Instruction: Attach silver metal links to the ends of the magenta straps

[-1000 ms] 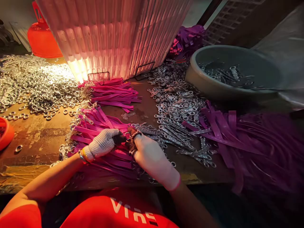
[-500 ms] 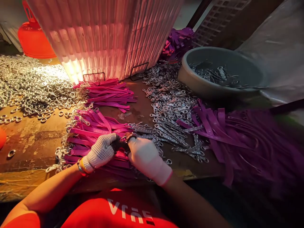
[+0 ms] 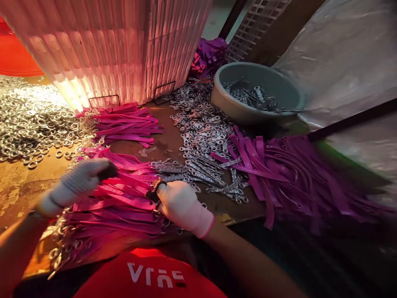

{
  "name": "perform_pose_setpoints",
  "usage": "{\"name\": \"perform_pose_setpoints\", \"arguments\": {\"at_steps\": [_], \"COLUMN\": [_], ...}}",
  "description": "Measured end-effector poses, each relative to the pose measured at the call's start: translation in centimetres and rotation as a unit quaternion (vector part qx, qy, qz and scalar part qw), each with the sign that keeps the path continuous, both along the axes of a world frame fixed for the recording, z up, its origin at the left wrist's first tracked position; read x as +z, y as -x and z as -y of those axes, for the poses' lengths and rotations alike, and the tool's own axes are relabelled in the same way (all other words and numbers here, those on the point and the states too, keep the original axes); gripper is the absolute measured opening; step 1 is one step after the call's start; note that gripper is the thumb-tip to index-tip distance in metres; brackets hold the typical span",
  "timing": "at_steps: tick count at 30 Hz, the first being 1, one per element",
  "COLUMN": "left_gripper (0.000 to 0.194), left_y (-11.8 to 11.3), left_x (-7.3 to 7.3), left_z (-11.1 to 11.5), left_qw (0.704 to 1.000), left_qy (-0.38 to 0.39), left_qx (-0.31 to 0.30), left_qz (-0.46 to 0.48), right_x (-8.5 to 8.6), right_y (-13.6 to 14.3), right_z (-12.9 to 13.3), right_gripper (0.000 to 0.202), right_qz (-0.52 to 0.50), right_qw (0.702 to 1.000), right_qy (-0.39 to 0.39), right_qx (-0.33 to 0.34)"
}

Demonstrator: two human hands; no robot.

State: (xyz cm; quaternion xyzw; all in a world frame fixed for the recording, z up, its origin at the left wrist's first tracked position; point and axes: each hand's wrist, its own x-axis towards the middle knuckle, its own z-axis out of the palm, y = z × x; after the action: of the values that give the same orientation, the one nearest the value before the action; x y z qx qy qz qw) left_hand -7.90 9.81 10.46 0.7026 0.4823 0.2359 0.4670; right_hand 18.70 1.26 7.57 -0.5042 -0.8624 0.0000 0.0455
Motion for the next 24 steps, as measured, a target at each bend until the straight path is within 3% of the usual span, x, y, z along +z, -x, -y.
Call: {"name": "perform_pose_setpoints", "arguments": {"at_steps": [3, 6, 8, 10, 13, 15, 17, 19, 21, 24], "left_gripper": [0.022, 0.025, 0.023, 0.027, 0.050, 0.058, 0.063, 0.061, 0.048, 0.043], "left_y": [4.3, 4.9, 3.0, 0.1, -4.0, -5.5, -6.0, -6.0, -5.8, -5.7], "left_x": [0.9, 0.9, 0.7, 0.4, -0.4, -1.0, -1.6, -1.8, -1.6, -0.9], "left_z": [-1.3, -0.6, 0.8, 2.0, 2.4, 2.0, 1.5, 1.4, 1.7, 2.5], "left_qw": [0.979, 0.974, 0.987, 0.976, 0.891, 0.830, 0.791, 0.770, 0.775, 0.813], "left_qy": [-0.147, -0.165, -0.053, 0.142, 0.347, 0.444, 0.486, 0.502, 0.495, 0.455], "left_qx": [0.032, 0.098, 0.143, 0.153, 0.128, 0.082, 0.027, -0.007, -0.012, 0.002], "left_qz": [-0.135, -0.124, -0.053, 0.064, 0.265, 0.327, 0.370, 0.393, 0.394, 0.362], "right_x": [-0.4, -1.6, -2.7, -4.0, -6.4, -8.1, -9.4, -10.1, -9.6, -7.1], "right_y": [-1.8, -5.4, -8.4, -11.0, -13.6, -14.4, -15.1, -15.4, -15.0, -12.4], "right_z": [0.7, 0.1, -0.9, -1.9, -2.7, -2.6, -2.4, -2.3, -2.4, -2.4], "right_gripper": [0.014, 0.032, 0.035, 0.031, 0.023, 0.022, 0.022, 0.023, 0.028, 0.032], "right_qz": [-0.055, -0.142, -0.156, -0.084, 0.036, 0.055, 0.020, -0.057, -0.148, -0.258], "right_qw": [0.997, 0.985, 0.971, 0.962, 0.968, 0.972, 0.969, 0.959, 0.942, 0.929], "right_qy": [0.009, -0.005, -0.022, -0.016, 0.009, -0.014, -0.061, -0.113, -0.159, -0.169], "right_qx": [-0.050, -0.097, -0.181, -0.260, -0.250, -0.228, -0.237, -0.253, -0.255, -0.204]}}
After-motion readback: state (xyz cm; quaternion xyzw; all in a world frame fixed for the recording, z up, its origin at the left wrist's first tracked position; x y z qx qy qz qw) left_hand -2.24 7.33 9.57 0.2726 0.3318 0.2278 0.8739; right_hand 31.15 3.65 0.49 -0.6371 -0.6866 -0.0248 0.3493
